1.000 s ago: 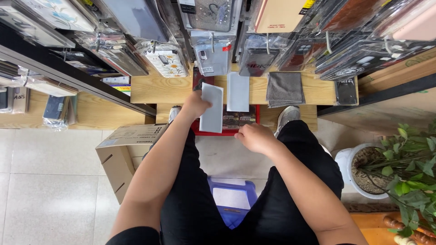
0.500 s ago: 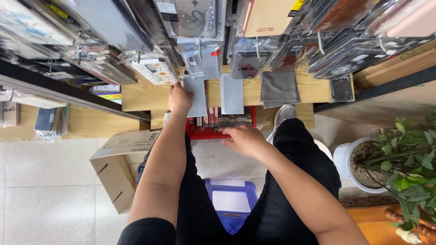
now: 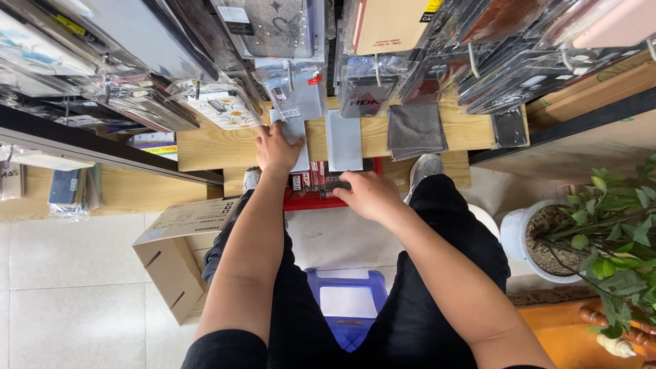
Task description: The person is repeatedly removing a screen protector from a protective paper sleeve, inspecting it, and then sliding it back into the sleeve.
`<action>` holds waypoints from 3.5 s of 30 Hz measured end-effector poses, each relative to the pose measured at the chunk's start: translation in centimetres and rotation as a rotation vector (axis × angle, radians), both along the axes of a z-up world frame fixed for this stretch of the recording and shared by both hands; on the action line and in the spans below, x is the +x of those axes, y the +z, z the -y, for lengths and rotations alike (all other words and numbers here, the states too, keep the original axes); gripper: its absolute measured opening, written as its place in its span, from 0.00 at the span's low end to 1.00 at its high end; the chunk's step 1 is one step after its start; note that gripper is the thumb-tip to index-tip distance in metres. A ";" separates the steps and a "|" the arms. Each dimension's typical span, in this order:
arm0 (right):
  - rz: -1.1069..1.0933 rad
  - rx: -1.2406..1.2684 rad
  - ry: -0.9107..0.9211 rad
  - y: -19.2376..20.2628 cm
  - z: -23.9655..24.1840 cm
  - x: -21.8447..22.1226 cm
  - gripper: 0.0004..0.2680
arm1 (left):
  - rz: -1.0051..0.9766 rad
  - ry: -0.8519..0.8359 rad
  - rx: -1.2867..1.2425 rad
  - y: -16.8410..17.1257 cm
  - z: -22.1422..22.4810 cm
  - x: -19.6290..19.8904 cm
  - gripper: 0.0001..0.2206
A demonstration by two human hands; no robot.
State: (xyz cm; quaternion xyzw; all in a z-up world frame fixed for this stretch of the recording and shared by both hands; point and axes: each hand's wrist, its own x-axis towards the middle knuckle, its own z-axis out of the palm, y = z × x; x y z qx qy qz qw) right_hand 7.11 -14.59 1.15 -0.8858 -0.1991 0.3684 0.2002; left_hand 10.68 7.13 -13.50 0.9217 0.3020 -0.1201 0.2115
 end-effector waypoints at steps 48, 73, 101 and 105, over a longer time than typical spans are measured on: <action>0.046 0.371 -1.205 -25.7 0.0 3.6 0.07 | -0.143 -0.257 -0.152 6.0 8.4 -5.0 0.40; -0.629 0.982 -0.865 -3.6 1.3 -6.6 0.03 | 0.510 0.534 -1.584 11.4 4.6 -10.7 0.29; -0.578 1.080 0.009 -4.2 2.3 -6.9 0.09 | 0.670 -0.131 -1.885 16.9 8.0 -13.2 0.38; -0.626 1.169 -0.123 -4.0 2.1 -7.2 0.08 | 0.679 -0.215 -1.790 15.8 7.9 -12.8 0.40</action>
